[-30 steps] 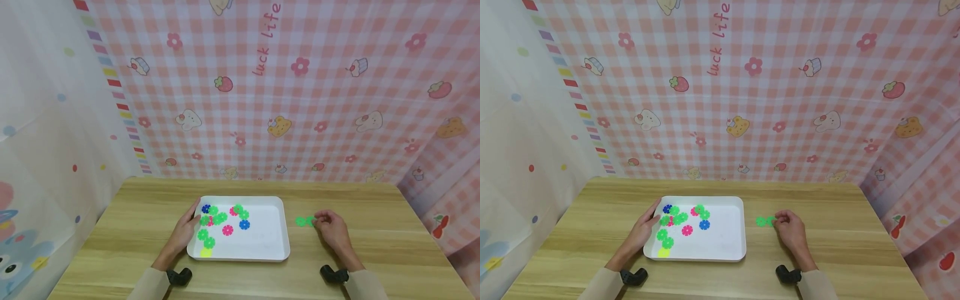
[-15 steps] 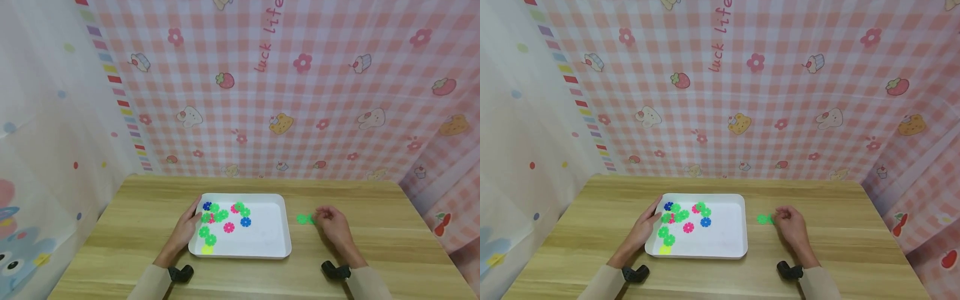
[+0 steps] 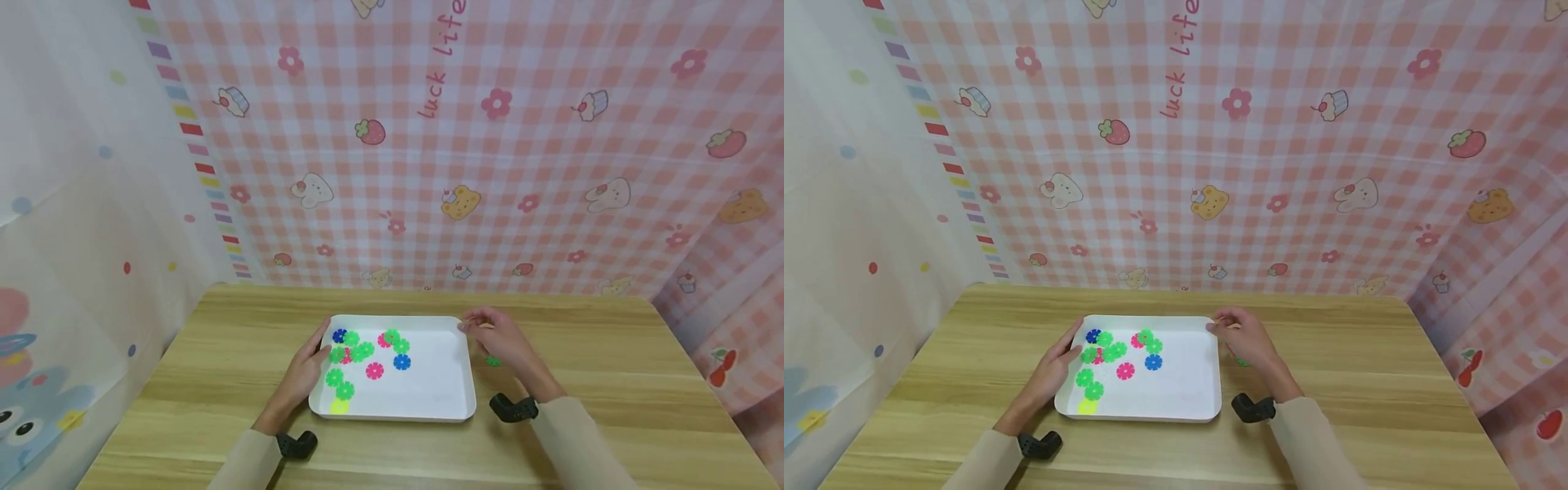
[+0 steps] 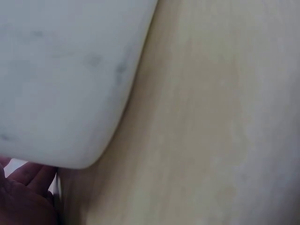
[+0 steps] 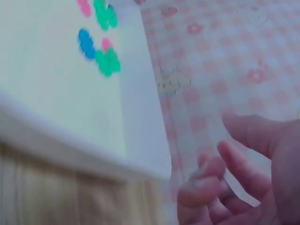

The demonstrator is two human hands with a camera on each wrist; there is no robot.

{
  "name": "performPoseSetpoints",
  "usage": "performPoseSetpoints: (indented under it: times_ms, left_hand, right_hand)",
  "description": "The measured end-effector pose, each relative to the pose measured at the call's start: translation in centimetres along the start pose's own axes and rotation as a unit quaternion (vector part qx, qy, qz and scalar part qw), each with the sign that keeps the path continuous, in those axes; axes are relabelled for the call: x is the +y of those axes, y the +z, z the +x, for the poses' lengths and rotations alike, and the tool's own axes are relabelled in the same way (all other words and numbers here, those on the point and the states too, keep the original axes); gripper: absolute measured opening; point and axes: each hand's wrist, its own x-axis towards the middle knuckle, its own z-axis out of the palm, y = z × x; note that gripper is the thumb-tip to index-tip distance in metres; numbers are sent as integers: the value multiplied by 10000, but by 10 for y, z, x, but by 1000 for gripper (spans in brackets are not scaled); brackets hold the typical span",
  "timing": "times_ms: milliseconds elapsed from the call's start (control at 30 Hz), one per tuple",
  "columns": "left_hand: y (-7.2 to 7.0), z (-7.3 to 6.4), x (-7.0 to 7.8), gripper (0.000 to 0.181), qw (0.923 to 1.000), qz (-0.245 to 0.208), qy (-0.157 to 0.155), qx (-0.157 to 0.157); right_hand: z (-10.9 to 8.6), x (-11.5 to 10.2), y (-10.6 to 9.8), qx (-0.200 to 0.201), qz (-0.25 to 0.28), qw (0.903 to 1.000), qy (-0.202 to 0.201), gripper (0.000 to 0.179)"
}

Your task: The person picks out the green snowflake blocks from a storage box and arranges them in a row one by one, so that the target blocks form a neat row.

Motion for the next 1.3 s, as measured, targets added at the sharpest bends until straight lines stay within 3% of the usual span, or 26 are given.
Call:
performPoseSetpoints:
  times_ms: [267,467,667,933,1300]
  left_hand:
    - [-1,3,-3,54,9999,-40,-116,-70]
    - [-1,3,-4,55,9997,-101,-198,-69]
    - [-1,0,-2,54,9999,-105,-91,-29]
    - [-1,2,-2,54,10000,-76,-12,-19]
    - [-1,2,-1,55,9999,-67,-35,-81]
  right_hand:
    - [18,-16,38,-587,-111,9979,232,33]
    - [26,-14,62,-914,-86,9954,281,32]
    - [34,-8,79,-1213,-475,9910,321,25]
    - [41,-4,94,-1078,-753,9905,412,28]
    - [38,0,100,-831,-753,9930,381,29]
